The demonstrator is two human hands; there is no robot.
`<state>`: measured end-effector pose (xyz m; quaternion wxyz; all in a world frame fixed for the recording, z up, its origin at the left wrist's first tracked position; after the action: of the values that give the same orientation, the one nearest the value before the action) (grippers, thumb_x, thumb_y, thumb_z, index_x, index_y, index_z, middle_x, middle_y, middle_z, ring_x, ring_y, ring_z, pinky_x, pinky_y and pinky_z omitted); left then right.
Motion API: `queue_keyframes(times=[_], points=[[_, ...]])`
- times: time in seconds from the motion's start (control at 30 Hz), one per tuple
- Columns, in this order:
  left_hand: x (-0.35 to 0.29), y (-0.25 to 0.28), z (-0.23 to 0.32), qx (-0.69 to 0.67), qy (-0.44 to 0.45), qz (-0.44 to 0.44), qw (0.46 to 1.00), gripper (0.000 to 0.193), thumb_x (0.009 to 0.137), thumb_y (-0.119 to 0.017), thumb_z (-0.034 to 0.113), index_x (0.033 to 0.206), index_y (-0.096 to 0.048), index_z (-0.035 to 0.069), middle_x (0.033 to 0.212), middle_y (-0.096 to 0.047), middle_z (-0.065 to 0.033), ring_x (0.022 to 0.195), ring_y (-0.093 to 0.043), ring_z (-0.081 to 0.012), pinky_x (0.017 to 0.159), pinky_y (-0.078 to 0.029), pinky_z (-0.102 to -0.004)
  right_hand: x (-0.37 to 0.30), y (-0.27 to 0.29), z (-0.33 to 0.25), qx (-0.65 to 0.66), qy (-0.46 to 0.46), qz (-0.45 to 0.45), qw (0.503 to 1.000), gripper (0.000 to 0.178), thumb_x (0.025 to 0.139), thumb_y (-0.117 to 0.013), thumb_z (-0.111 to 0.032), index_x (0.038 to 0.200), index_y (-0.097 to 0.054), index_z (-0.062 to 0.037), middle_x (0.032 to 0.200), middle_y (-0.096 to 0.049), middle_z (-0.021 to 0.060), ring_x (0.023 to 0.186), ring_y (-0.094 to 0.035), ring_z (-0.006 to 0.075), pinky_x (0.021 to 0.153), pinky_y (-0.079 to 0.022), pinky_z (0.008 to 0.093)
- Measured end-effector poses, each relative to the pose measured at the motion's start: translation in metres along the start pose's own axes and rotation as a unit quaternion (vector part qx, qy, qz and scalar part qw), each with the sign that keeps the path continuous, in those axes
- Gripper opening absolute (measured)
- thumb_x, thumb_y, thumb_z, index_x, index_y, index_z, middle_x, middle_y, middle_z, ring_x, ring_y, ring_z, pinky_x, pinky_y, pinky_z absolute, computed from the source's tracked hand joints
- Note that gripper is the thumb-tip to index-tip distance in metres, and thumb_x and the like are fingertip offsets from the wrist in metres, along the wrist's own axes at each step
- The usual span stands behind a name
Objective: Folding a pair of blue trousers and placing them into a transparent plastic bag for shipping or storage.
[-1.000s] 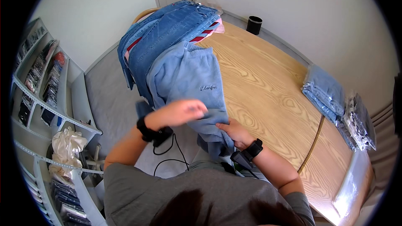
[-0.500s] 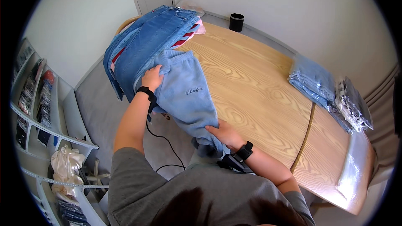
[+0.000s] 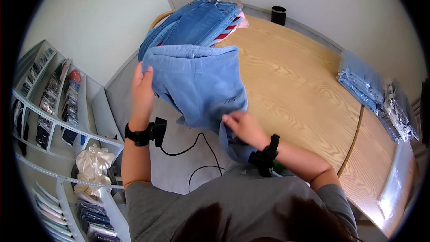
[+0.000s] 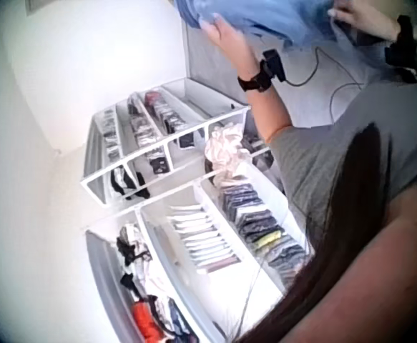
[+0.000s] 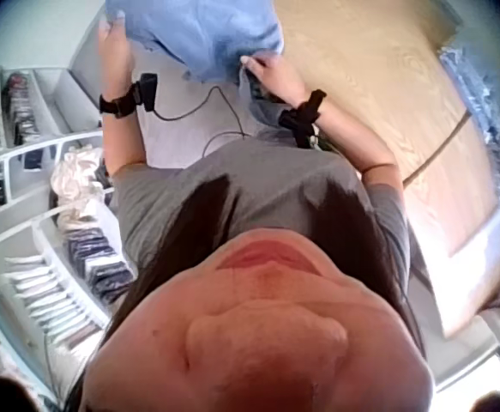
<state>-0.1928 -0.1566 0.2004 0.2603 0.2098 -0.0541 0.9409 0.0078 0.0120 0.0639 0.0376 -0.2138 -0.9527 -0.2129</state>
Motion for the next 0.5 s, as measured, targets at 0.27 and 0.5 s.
queue_keyframes(times=[0.27,0.5], points=[[-0.056,0.051,0.063,-0.087,-0.045,-0.071,0.993,0.038,0.101,-0.039,0.011,0.136,-0.040,-0.002,0.131,-0.053,-0.0117,0.119,-0.051,-0.0187,0.103,-0.037,-0.0328,0.077,0.019,-0.025,0.211,0.106,-0.080,0.968,0.049,0.085,-0.069,-0.007,0.129,-0.049,-0.0028,0.117,-0.059,0.0057,0.108,-0.054,0.0130,0.093,-0.045,0.0289],[-0.050,0.095,0.033,-0.032,0.034,-0.050,0.998,0.047,0.093,-0.057,0.020,0.134,-0.044,0.001,0.124,-0.055,-0.0087,0.114,-0.051,-0.0165,0.099,-0.038,-0.0310,0.104,0.021,-0.047,0.438,-0.011,-0.096,0.894,0.033,0.094,-0.060,-0.017,0.122,-0.055,0.0000,0.109,-0.064,0.0071,0.095,-0.061,0.0118,0.087,-0.049,0.0280]])
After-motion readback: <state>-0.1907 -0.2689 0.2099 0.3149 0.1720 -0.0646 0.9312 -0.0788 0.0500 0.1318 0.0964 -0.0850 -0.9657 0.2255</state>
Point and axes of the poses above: each hand's wrist, its own x-axis towards the middle knuckle, its own y-axis out of the back of the hand, z = x × y, the point moved 3 cm from there along x, towards the middle knuckle
